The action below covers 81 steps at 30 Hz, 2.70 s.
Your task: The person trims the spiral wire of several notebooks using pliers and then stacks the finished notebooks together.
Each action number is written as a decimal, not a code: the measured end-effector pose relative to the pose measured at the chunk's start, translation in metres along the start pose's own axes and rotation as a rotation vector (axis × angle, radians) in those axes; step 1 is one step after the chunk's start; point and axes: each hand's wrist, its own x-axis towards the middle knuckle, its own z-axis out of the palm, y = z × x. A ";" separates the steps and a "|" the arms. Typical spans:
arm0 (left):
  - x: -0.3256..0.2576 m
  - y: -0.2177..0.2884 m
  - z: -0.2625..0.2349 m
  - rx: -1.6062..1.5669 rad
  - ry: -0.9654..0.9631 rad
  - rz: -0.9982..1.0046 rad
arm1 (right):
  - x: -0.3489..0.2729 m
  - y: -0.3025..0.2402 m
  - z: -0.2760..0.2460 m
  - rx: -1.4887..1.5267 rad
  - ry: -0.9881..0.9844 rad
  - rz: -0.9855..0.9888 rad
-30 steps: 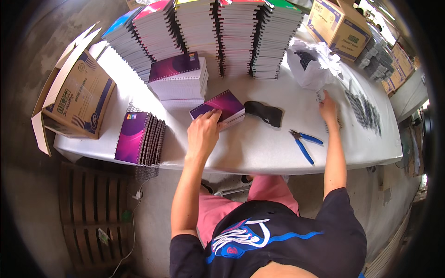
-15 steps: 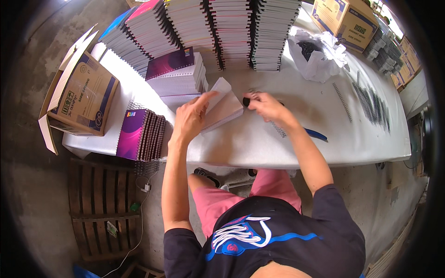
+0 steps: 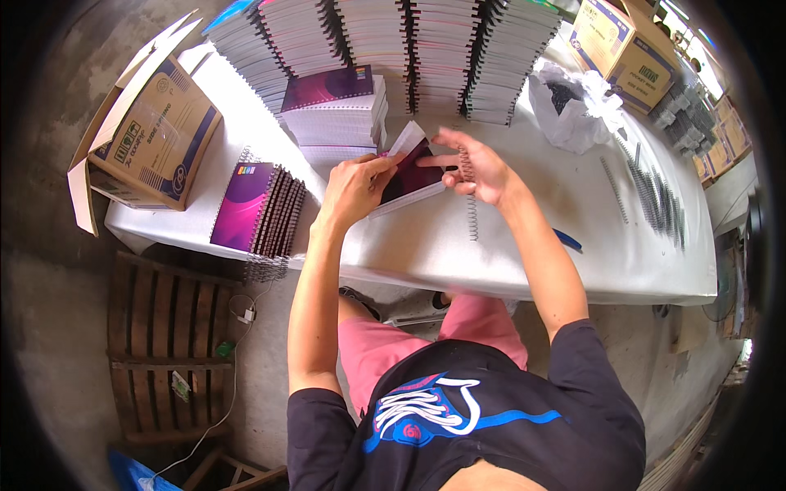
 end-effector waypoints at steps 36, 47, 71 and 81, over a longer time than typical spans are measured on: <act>-0.062 0.107 0.094 0.293 0.617 -0.173 | -0.105 0.050 -0.029 -1.135 0.230 -0.841; -0.060 0.102 0.090 0.312 0.580 -0.200 | -0.096 0.054 -0.028 -1.046 0.171 -0.959; -0.071 0.102 0.073 0.129 0.390 -0.050 | -0.124 0.039 -0.031 -1.107 -0.046 -0.562; -0.068 0.108 0.069 0.109 0.410 -0.077 | -0.125 0.022 -0.019 -1.246 -0.053 -0.590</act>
